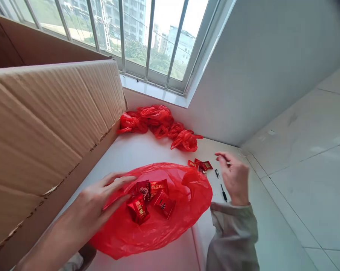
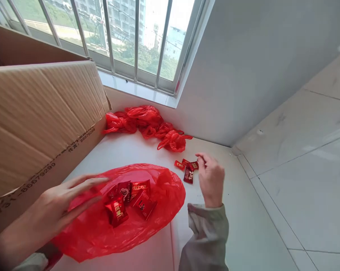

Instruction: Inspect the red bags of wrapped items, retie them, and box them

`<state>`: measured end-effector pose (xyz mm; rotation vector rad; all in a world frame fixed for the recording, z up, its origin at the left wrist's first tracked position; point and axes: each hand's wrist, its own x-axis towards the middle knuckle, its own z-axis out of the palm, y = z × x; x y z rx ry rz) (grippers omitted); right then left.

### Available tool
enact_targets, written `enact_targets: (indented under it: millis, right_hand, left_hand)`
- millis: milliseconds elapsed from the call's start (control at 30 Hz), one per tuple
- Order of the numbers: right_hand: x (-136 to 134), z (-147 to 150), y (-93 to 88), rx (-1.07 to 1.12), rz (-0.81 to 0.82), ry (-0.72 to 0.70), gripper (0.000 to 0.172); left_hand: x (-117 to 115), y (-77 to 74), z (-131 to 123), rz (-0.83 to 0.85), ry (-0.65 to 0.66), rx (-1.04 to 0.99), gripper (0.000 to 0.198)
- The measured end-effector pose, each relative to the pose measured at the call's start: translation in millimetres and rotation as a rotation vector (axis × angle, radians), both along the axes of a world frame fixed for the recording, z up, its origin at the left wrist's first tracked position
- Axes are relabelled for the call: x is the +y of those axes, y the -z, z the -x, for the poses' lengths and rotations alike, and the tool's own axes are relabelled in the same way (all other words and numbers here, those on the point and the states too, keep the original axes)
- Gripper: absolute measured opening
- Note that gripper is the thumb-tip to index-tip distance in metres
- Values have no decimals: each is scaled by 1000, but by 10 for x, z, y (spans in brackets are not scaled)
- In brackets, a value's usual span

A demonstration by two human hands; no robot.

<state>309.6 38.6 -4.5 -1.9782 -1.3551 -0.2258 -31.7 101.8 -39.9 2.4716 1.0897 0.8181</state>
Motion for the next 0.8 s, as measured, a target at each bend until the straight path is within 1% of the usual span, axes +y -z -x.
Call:
enact_targets:
  millis: [33, 67, 133, 200, 300, 367, 433, 467, 500, 567, 600, 633, 667, 700, 733, 767, 800]
  right_hand:
    - [141, -70, 145, -38, 153, -16, 26]
    - [275, -109, 286, -48, 205, -38, 25]
    - [484, -100, 538, -63, 268, -70, 20]
    - [591, -27, 729, -66, 295, -79, 21]
    - [608, 38, 896, -44, 327, -84, 19]
    - [586, -3, 921, -8, 334, -98, 19]
    - [545, -87, 852, 35, 321, -114, 22]
    - [505, -124, 775, 50, 310, -117, 25]
    - [443, -145, 666, 72, 277, -120, 29]
    - [240, -108, 372, 143, 147, -152, 35]
    - [103, -42, 202, 231, 10, -200, 34]
    - [-48, 53, 30, 319, -120, -284, 30]
    - [-201, 171, -131, 371, -199, -369, 24]
    - [-341, 306, -270, 391, -209, -440, 18]
    - [-455, 450, -379, 363, -189, -511, 13]
    - [-533, 596, -450, 286, -146, -601, 10]
    - [-570, 741, -480, 189, -73, -697, 11]
  left_hand:
    - [28, 4, 29, 30, 7, -26, 29]
    - [49, -5, 53, 64, 16, -54, 28]
    - [69, -49, 78, 133, -7, -90, 25]
    - [68, -102, 69, 226, -30, -93, 25]
    - [50, -152, 16, 388, -18, -133, 28]
    - [35, -161, -24, 502, 2, -224, 31]
    - [15, -164, -57, 615, 17, -326, 34]
    - [3, -167, -73, 663, 21, -379, 36]
    - [-11, -173, -88, 708, 23, -427, 38]
    - [-41, -193, -119, 791, 17, -515, 43]
    - [-55, -204, -132, 828, 13, -554, 45]
    - [-69, -216, -144, 864, 11, -588, 46]
    - [-81, -227, -153, 894, 10, -620, 48]
    - [-92, -237, -159, 918, 8, -652, 50]
    - [-102, -246, -161, 934, 5, -687, 51]
    - [-110, -253, -161, 951, 1, -719, 51]
    - [-118, -259, -158, 970, -1, -749, 52]
